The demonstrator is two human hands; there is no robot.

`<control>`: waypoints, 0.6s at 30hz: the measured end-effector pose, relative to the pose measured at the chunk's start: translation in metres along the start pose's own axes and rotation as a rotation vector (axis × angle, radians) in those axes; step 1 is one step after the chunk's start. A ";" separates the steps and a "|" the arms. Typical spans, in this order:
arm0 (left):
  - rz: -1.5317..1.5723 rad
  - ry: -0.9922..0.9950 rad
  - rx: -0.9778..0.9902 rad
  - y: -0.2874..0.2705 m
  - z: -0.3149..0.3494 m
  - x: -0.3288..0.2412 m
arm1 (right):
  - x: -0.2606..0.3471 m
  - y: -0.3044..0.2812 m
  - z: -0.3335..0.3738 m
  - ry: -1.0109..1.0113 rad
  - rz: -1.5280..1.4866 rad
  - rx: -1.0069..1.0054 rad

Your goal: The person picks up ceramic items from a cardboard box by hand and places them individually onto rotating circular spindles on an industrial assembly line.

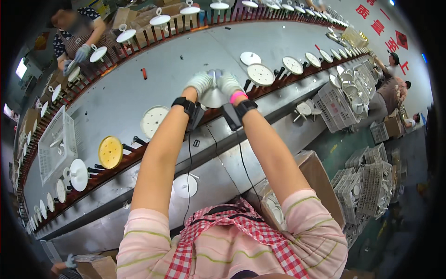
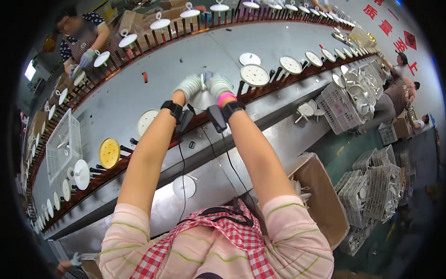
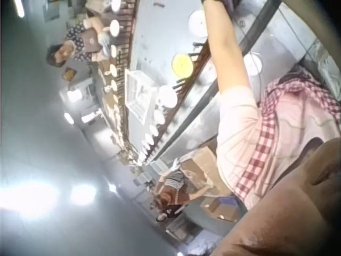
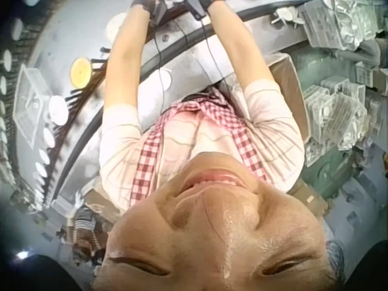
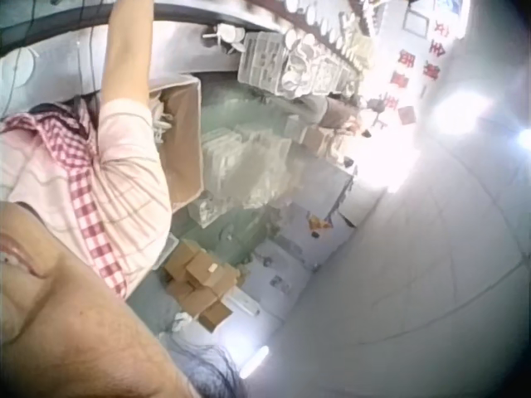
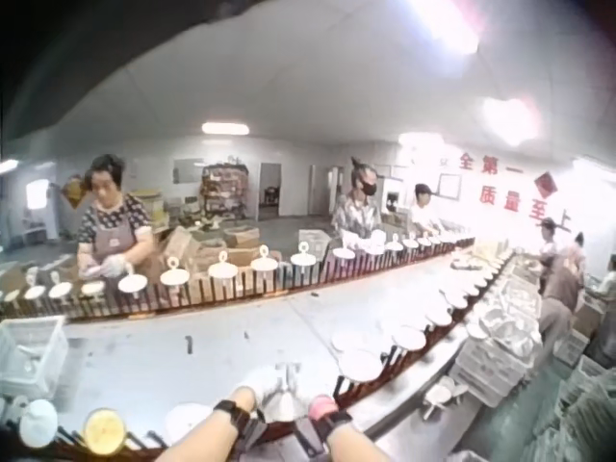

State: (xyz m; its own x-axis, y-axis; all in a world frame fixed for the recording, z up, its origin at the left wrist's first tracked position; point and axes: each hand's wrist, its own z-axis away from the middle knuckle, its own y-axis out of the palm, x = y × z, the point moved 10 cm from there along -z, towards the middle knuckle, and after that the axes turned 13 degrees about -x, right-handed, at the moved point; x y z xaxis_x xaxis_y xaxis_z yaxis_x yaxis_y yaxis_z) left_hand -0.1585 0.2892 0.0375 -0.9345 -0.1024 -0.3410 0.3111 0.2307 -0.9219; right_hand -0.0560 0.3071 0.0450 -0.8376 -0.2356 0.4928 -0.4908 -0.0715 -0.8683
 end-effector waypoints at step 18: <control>-0.133 0.020 -0.247 -0.022 0.055 0.191 | -0.054 -0.002 0.178 -0.409 -0.643 -0.036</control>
State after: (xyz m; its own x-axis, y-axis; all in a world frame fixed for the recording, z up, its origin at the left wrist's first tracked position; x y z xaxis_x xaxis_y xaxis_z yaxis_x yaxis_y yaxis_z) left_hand -0.3340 0.2114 -0.0175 -0.9684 -0.1289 -0.2135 0.1359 0.4454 -0.8850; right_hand 0.0334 0.1477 0.0104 -0.2324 -0.4993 0.8347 -0.8652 -0.2859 -0.4119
